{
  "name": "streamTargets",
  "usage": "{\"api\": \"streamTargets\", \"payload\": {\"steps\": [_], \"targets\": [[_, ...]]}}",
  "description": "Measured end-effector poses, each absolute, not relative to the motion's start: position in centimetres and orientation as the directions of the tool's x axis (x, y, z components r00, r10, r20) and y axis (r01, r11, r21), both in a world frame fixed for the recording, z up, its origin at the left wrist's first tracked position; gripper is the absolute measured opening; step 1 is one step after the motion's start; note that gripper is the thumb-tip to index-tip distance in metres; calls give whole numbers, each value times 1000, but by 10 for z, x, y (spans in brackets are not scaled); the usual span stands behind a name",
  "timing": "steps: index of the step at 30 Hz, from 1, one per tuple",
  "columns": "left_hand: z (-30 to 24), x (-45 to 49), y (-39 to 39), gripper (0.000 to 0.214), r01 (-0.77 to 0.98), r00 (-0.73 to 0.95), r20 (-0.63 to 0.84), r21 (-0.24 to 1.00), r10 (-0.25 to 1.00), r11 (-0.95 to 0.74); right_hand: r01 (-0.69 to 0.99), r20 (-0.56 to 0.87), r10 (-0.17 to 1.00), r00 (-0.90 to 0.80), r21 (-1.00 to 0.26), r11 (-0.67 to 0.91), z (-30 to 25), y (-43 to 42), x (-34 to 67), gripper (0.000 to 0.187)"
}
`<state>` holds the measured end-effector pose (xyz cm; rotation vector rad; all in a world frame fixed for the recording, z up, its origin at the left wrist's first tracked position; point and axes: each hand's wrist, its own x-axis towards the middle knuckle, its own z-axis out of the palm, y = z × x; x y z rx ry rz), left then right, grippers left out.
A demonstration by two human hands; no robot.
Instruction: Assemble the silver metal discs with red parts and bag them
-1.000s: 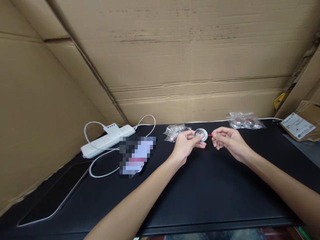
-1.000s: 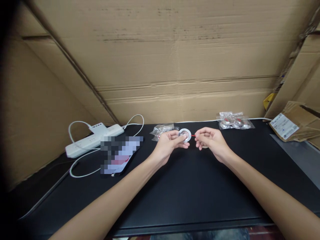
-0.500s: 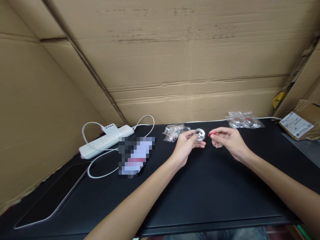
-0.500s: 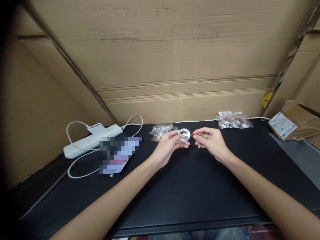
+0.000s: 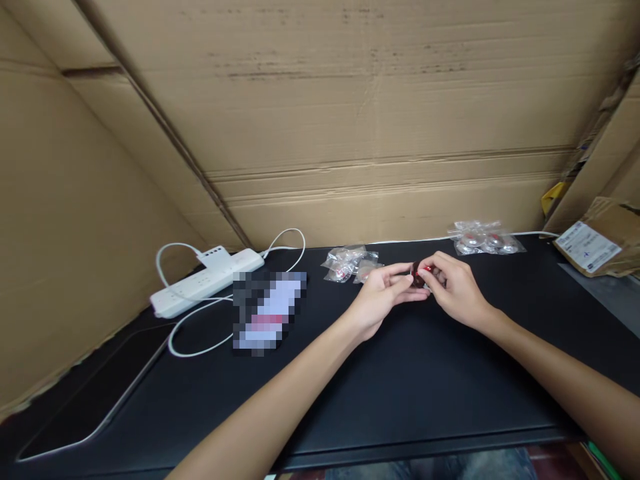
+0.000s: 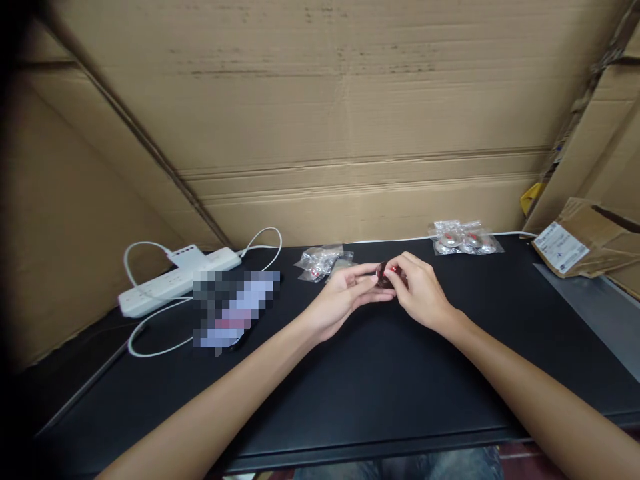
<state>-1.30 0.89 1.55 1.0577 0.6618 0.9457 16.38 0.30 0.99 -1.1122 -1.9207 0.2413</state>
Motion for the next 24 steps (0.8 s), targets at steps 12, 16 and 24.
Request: {"api": "streamTargets", "payload": {"steps": [12, 16, 24], "targets": [[14, -15, 12, 33, -374, 476, -10, 903, 879, 212, 602, 614, 768, -182, -547, 581, 6, 2, 162, 14], [13, -14, 13, 30, -396, 477, -13, 890, 879, 228, 580, 624, 764, -164, -565, 586, 6, 0, 160, 15], [13, -13, 14, 29, -436, 433, -28, 868, 901, 236, 524, 606, 775, -179, -608, 596, 11, 0, 162, 15]]}}
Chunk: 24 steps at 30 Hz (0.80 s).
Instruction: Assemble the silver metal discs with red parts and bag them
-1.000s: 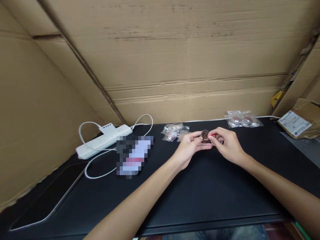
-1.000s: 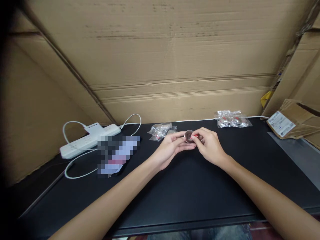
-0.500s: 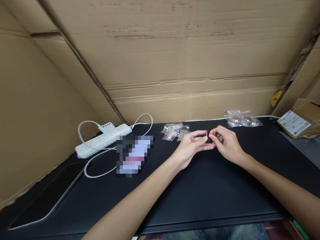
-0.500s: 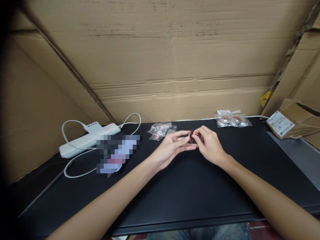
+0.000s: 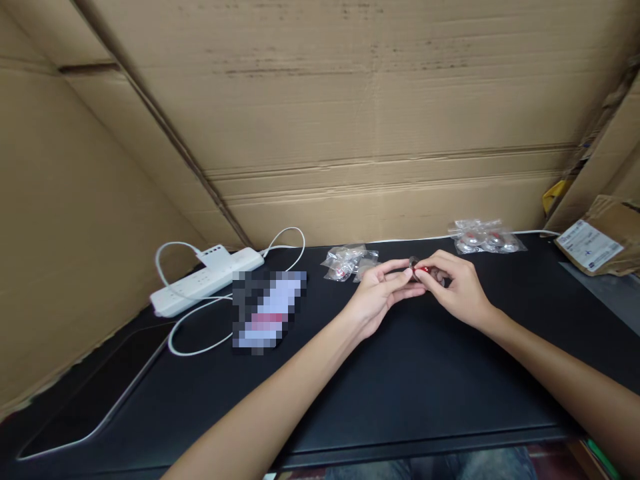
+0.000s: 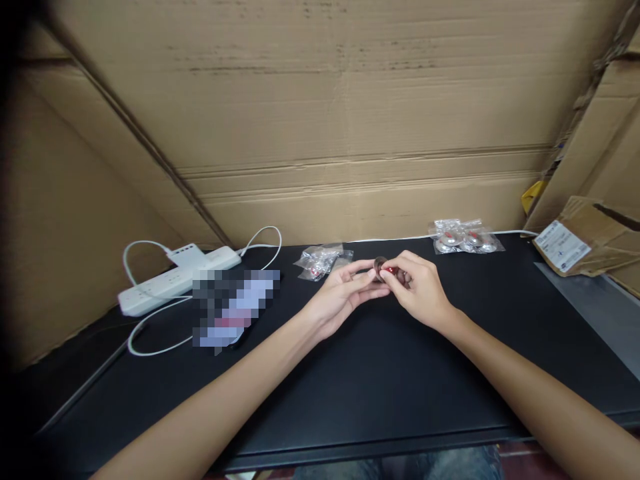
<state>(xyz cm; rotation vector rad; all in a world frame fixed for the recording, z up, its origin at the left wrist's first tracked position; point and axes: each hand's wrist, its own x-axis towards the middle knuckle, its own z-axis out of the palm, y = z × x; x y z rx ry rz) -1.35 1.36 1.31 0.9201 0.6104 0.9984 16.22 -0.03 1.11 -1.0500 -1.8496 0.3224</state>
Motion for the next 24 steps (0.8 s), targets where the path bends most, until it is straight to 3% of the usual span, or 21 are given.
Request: {"api": "streamTargets", "payload": {"steps": [8, 20, 24], "targets": [[14, -16, 18, 29, -435, 423, -30, 870, 906, 232, 227, 470, 879, -79, -850, 475, 7, 3, 161, 23], [13, -15, 15, 29, -445, 440, -8, 867, 898, 226, 324, 514, 854, -84, -796, 511, 8, 1, 161, 11], [11, -14, 15, 30, -433, 464, -6, 871, 886, 233, 280, 523, 850, -55, -809, 516, 8, 1, 158, 10]]}}
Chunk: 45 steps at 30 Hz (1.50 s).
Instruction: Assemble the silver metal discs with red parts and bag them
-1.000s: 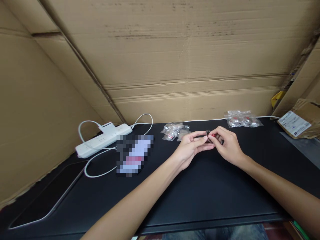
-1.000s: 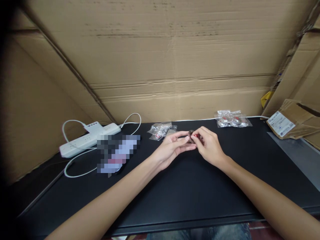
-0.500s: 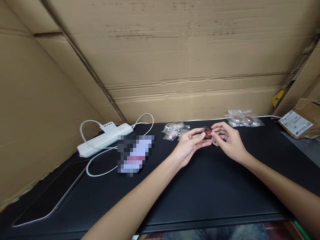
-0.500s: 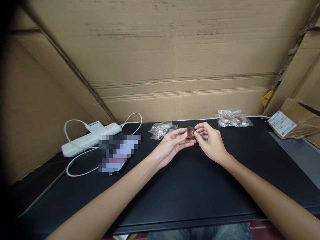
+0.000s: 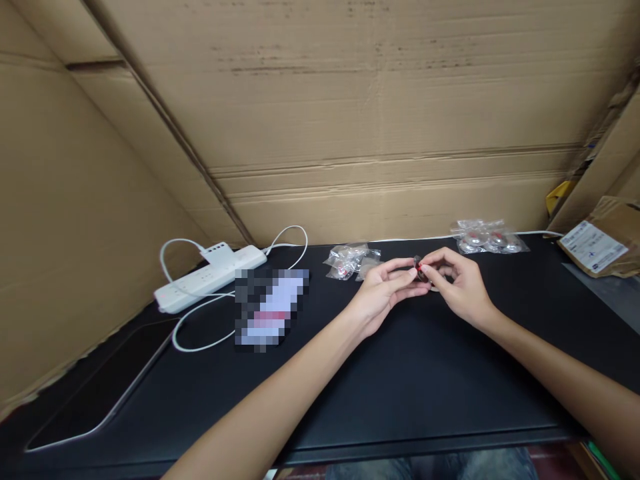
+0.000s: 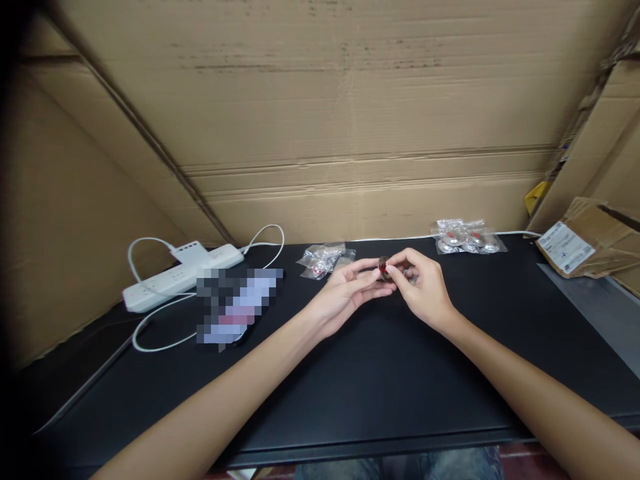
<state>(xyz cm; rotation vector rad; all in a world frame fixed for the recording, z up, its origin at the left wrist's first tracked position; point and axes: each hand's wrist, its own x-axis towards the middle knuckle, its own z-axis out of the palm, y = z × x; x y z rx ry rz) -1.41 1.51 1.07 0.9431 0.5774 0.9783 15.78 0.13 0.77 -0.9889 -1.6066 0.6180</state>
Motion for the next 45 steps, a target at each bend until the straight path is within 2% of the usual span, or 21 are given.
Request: {"api": "streamTargets", "payload": {"steps": [4, 8, 13, 20, 22, 24, 27, 30, 32, 34, 36, 40, 45], "targets": [[9, -14, 15, 30, -468, 463, 0, 850, 886, 244, 188, 518, 855, -14, -839, 511, 4, 4, 155, 9], [8, -13, 16, 31, -508, 464, 2, 820, 886, 265, 167, 527, 849, 44, -841, 514, -1, 8, 155, 10], [8, -14, 16, 31, -512, 459, 7, 819, 889, 258, 144, 454, 888, 64, -885, 442, -4, 10, 157, 12], [5, -17, 21, 21, -455, 453, -74, 838, 888, 302, 114, 350, 937, 19, -932, 345, -5, 15, 161, 19], [5, -18, 24, 16, -447, 445, -85, 841, 891, 303, 173, 365, 930, 44, -920, 353, -2, 20, 171, 24], [5, -19, 26, 11, -421, 419, -112, 855, 901, 302, 349, 440, 898, 24, -845, 405, 2, 28, 186, 23], [6, -21, 29, 8, -323, 373, -165, 899, 913, 295, 714, 494, 852, -171, -534, 453, 3, 37, 209, 19], [5, -24, 31, 10, -98, 329, -163, 974, 930, 206, 797, 359, 889, -284, -427, 427, -2, 41, 220, 23], [6, -26, 31, 13, 148, 314, -68, 989, 947, 22, 809, 284, 910, -304, -428, 404, -5, 41, 219, 19], [7, -26, 28, 15, 391, 331, 95, 892, 939, -228, 806, 229, 928, -293, -463, 369, -6, 39, 215, 14], [8, -26, 24, 17, 555, 370, 216, 728, 904, -402, 781, 179, 945, -273, -533, 326, -5, 38, 211, 12], [5, -24, 18, 21, 708, 391, 293, 511, 873, -488, 721, 134, 963, -233, -641, 264, -3, 36, 209, 11], [-1, -24, 21, 22, 724, 421, 381, 406, 824, -557, 694, 166, 960, -224, -665, 277, -5, 37, 208, 10]]}}
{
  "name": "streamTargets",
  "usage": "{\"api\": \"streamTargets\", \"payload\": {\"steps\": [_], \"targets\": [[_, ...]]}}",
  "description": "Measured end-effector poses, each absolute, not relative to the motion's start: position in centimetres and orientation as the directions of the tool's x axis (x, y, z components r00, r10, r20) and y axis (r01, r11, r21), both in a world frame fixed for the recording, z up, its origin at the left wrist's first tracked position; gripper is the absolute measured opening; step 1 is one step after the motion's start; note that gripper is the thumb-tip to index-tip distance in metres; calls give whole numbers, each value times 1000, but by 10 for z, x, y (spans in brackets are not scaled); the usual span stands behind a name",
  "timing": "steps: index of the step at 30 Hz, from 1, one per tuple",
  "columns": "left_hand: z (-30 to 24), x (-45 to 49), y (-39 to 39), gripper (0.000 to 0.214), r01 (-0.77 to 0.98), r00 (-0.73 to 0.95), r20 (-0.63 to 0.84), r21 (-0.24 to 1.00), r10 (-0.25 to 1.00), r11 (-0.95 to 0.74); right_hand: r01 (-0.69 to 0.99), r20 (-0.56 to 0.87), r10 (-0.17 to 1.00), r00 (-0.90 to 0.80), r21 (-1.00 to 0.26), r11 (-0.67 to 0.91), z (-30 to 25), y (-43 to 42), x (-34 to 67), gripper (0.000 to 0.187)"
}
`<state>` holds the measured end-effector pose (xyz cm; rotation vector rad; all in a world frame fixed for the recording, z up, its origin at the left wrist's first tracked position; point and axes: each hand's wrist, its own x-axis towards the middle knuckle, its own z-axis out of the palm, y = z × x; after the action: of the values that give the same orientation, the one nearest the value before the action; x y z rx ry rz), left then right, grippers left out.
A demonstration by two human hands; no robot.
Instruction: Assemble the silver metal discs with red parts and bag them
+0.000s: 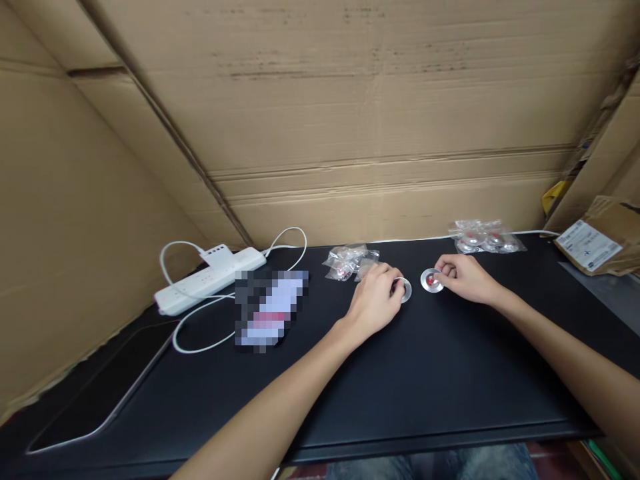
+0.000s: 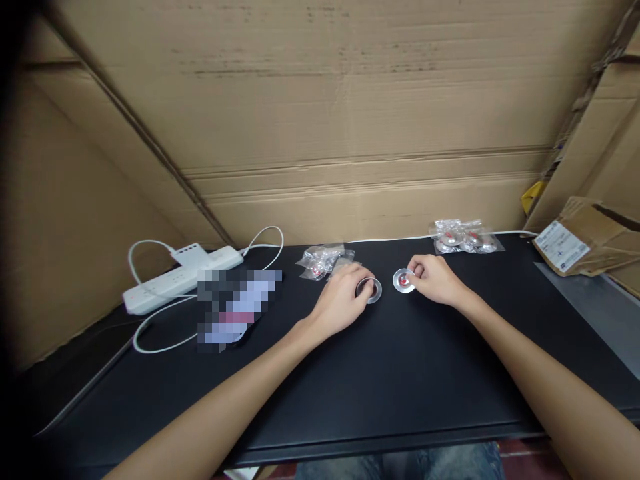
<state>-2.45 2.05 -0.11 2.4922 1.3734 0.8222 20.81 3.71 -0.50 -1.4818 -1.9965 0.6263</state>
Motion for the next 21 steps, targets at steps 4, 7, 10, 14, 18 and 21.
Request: {"api": "streamTargets", "payload": {"steps": [4, 7, 10, 14, 18, 21], "targets": [[-1, -26, 22, 20, 713, 436, 402, 392, 805, -582, 625, 184, 954, -238, -722, 295, -4, 36, 205, 11], [1, -26, 20, 17, 694, 431, 443, 394, 786, -603, 582, 223, 943, -248, -743, 329, -1, 33, 202, 14], [7, -25, 17, 17, 648, 392, 489, 454, 779, -611, 474, 284, 924, -256, -796, 376, 5, 29, 197, 17], [14, -20, 12, 14, 435, 358, 434, 706, 827, -559, 307, 340, 898, -280, -854, 419, 13, 21, 186, 21], [18, -16, 9, 12, 251, 355, 330, 868, 875, -429, 415, 465, 856, -227, -749, 517, 15, 11, 177, 17], [18, -15, 9, 11, 221, 308, 289, 905, 906, -364, 615, 664, 720, -203, -486, 622, 16, 4, 173, 17]]}}
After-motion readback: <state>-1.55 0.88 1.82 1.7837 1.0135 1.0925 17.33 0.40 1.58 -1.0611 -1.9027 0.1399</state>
